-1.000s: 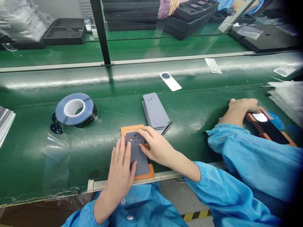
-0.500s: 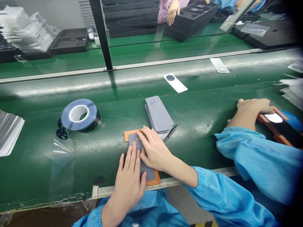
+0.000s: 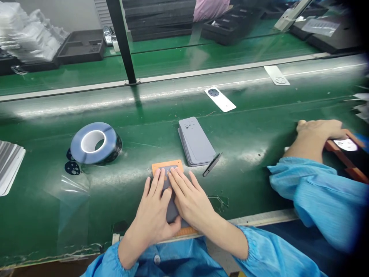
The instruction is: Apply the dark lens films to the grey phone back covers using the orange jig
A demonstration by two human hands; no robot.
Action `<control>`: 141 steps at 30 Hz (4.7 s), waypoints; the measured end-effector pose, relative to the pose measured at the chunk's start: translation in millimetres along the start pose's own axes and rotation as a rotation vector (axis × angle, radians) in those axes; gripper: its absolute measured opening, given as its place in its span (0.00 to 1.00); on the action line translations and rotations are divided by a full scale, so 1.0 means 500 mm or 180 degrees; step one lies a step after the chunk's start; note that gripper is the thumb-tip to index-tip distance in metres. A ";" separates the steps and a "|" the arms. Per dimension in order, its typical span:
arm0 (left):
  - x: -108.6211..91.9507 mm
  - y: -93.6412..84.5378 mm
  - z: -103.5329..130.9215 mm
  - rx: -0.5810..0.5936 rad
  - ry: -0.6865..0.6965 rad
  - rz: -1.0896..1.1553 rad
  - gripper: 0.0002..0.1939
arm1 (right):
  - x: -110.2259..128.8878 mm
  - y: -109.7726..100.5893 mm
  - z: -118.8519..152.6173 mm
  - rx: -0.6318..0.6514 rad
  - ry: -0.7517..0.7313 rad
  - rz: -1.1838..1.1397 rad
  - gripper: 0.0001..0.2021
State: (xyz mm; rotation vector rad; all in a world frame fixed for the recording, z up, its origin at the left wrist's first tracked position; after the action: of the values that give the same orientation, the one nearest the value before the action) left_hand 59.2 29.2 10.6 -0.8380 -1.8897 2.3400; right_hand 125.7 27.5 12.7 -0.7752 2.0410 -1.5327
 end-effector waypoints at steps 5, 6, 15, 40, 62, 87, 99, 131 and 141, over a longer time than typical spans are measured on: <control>0.003 0.000 -0.010 0.0101 -0.0013 0.0034 0.26 | -0.008 -0.003 -0.007 -0.0036 0.0037 -0.0004 0.25; 0.003 0.000 -0.010 0.0114 -0.0012 0.0020 0.26 | -0.009 -0.004 -0.009 -0.0047 0.0051 0.0006 0.24; -0.013 -0.016 -0.011 -0.0023 -0.0053 -0.0049 0.27 | -0.015 -0.013 0.000 -0.0225 0.0118 -0.0191 0.24; 0.159 -0.010 0.043 -0.0017 -0.1894 0.4022 0.22 | -0.011 -0.103 0.025 -0.0834 0.0777 -0.2292 0.17; 0.465 -0.255 0.267 -0.2807 -0.3257 0.1612 0.47 | -0.543 0.066 -0.332 0.0287 0.2472 -0.2034 0.17; 0.402 -0.109 0.149 -0.0121 -0.1404 0.4673 0.53 | 0.143 0.000 -0.405 -0.0049 -0.1131 -0.3124 0.20; 0.449 -0.115 0.162 -0.0736 -0.1616 0.4812 0.51 | 0.147 0.042 -0.459 -0.0267 -0.0847 -0.3423 0.20; 0.273 -0.185 0.096 -0.1776 -0.1833 0.2297 0.12 | -0.165 0.030 -0.044 -0.0385 0.0875 -0.3295 0.07; 0.185 -0.019 -0.074 0.0058 -0.1836 0.2855 0.05 | -0.161 0.019 -0.011 -0.0670 0.0722 -0.2936 0.10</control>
State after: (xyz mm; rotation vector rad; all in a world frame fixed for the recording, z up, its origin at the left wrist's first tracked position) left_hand -7.7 96.3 -21.4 -1.3339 -1.8922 3.4252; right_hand 179.1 88.4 7.7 -1.8874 2.1388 -1.9262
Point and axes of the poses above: each hand's wrist, its own z-axis away from the middle knuckle, its own y-axis out of the palm, x = y × z, the point moved 10 cm from there along -z, towards the middle knuckle, and after that the axes turned 15 degrees about -y, right-handed, at the moved point
